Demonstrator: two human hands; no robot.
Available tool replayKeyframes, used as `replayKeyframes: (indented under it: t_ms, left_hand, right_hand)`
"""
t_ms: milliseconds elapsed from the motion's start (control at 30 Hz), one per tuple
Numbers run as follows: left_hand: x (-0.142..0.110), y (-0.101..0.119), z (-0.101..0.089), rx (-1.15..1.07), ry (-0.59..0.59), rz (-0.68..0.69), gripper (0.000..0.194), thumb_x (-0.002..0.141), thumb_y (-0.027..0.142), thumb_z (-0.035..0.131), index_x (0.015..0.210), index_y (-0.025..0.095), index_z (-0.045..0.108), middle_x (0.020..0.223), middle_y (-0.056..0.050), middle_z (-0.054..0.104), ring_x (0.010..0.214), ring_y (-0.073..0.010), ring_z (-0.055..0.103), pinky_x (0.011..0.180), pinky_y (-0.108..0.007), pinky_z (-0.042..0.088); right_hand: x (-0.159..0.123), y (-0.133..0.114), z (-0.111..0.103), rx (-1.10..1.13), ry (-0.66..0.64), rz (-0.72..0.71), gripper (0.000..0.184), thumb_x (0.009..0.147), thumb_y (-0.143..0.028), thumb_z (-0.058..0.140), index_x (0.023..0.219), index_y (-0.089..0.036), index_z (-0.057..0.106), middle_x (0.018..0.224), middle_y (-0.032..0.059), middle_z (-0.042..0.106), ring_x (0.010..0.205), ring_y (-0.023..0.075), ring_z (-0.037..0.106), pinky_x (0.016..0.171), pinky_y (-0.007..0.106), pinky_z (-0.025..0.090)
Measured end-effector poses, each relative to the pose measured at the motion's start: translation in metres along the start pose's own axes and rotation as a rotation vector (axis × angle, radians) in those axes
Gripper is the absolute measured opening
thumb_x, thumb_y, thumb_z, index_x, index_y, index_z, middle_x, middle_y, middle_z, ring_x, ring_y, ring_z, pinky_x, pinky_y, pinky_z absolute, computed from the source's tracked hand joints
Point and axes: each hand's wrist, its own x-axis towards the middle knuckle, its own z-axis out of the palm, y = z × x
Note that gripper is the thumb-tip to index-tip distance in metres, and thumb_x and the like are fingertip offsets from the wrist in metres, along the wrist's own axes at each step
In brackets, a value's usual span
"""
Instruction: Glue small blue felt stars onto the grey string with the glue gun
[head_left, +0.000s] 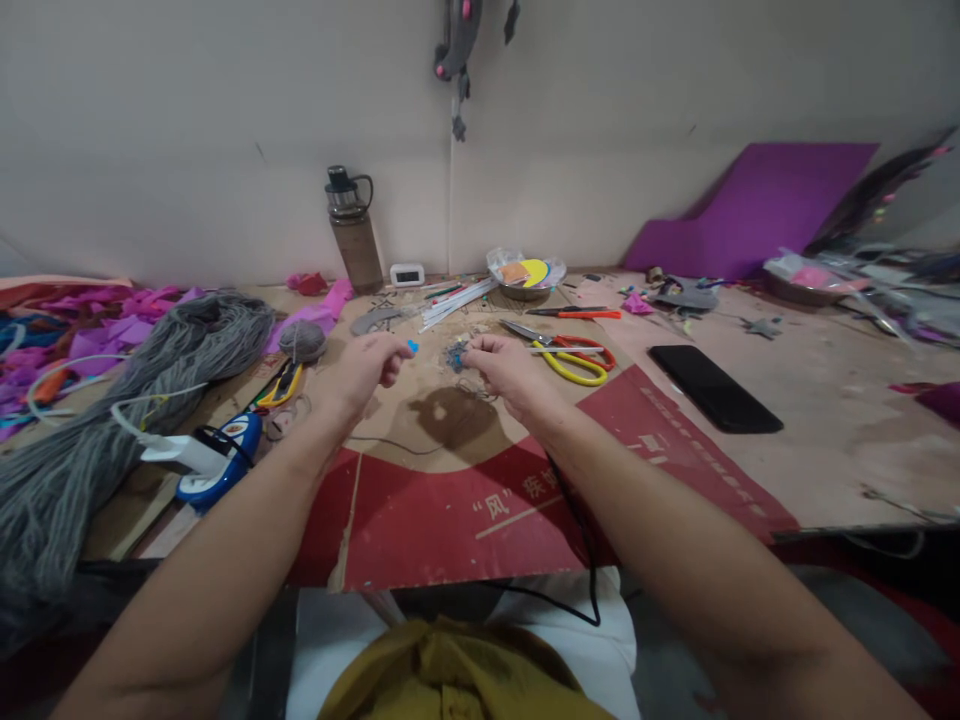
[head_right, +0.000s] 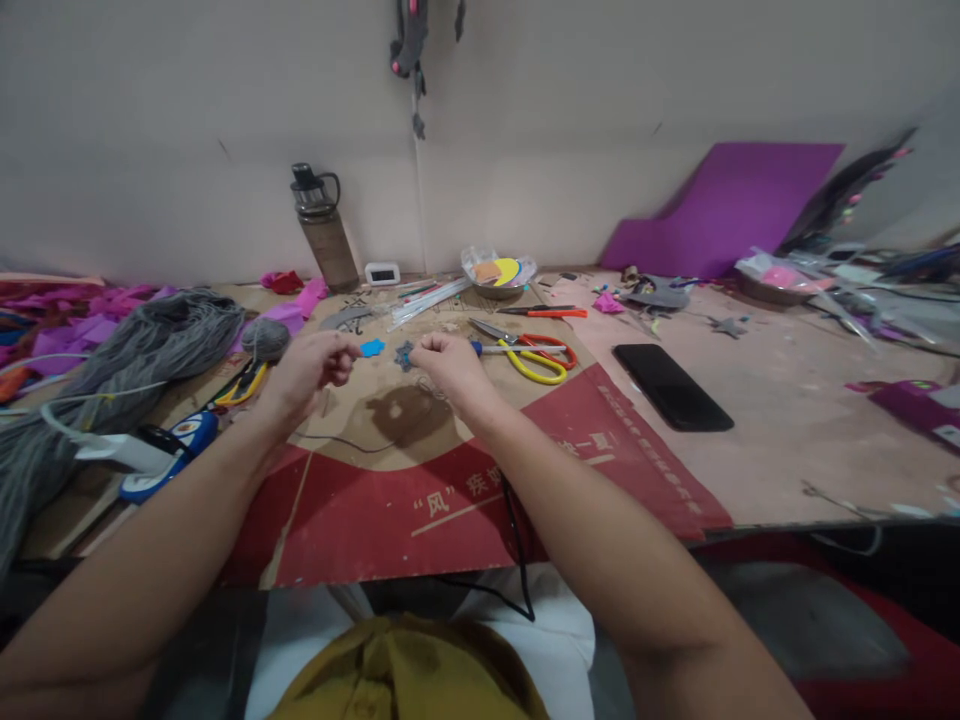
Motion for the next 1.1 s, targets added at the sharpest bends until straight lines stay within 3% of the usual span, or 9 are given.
replayKeyframes:
  t_ms: [100,233,467,667,833,1000,1100]
  left_hand:
    - [-0.004,0.0,0.006,0.143,-0.125,0.016,0.018,0.07,0.029,0.067,0.081,0.015,0.073,0.072,-0.004,0.066,0.061,-0.0111,0.058,0.054,-0.021,0.043]
    - [-0.007,-0.003,0.01,0.226,-0.228,0.028,0.026,0.071,0.033,0.07,0.091,0.015,0.074,0.082,-0.007,0.071,0.071,-0.0148,0.063,0.062,-0.025,0.048]
    - [-0.011,-0.005,0.012,0.284,-0.214,0.013,0.015,0.069,0.027,0.068,0.077,0.015,0.072,0.061,-0.003,0.066,0.057,-0.0134,0.059,0.055,-0.024,0.044]
    - [-0.01,-0.008,0.013,0.365,-0.267,0.037,0.009,0.07,0.025,0.065,0.068,0.017,0.069,0.057,-0.001,0.064,0.051,-0.0121,0.056,0.053,-0.023,0.043]
    - [-0.01,-0.007,0.014,0.396,-0.22,0.057,0.006,0.068,0.021,0.064,0.065,0.017,0.067,0.055,-0.001,0.064,0.05,-0.0118,0.056,0.051,-0.023,0.043]
    - [-0.006,-0.006,0.01,0.3,-0.086,0.034,0.005,0.065,0.02,0.065,0.062,0.016,0.064,0.053,-0.001,0.062,0.048,-0.011,0.054,0.05,-0.022,0.042]
    - [-0.004,-0.005,0.008,0.283,-0.04,0.048,0.007,0.066,0.023,0.066,0.065,0.016,0.065,0.054,-0.001,0.062,0.048,-0.0106,0.053,0.049,-0.022,0.041]
  right_hand:
    - [-0.002,0.0,-0.001,-0.075,-0.01,-0.057,0.014,0.062,-0.028,0.061,0.059,-0.02,0.05,0.05,-0.0079,0.04,0.048,0.0072,0.029,0.05,0.025,0.023]
    - [-0.004,-0.001,0.0,-0.183,-0.032,-0.094,0.011,0.064,-0.028,0.06,0.061,-0.019,0.054,0.055,-0.0059,0.047,0.052,0.0084,0.036,0.053,0.025,0.028]
    - [-0.009,-0.003,0.004,-0.308,-0.093,-0.111,0.009,0.062,-0.026,0.058,0.063,-0.018,0.057,0.056,-0.0049,0.049,0.054,0.009,0.038,0.053,0.025,0.029]
    - [-0.01,-0.001,0.006,-0.348,-0.153,-0.14,0.011,0.063,-0.028,0.059,0.066,-0.018,0.057,0.056,-0.0054,0.049,0.053,0.0088,0.037,0.05,0.024,0.026]
    - [-0.013,-0.003,0.006,-0.371,-0.167,-0.186,0.009,0.067,-0.026,0.059,0.069,-0.017,0.059,0.058,-0.0043,0.051,0.054,0.009,0.04,0.051,0.023,0.028]
    - [-0.012,-0.003,0.005,-0.377,-0.156,-0.235,0.028,0.072,-0.032,0.065,0.095,-0.016,0.063,0.065,-0.0051,0.051,0.059,0.0107,0.045,0.056,0.025,0.035]
    - [-0.01,-0.001,0.006,-0.347,-0.141,-0.249,0.028,0.075,-0.033,0.064,0.096,-0.016,0.063,0.068,-0.0041,0.053,0.063,0.0114,0.047,0.06,0.026,0.037]
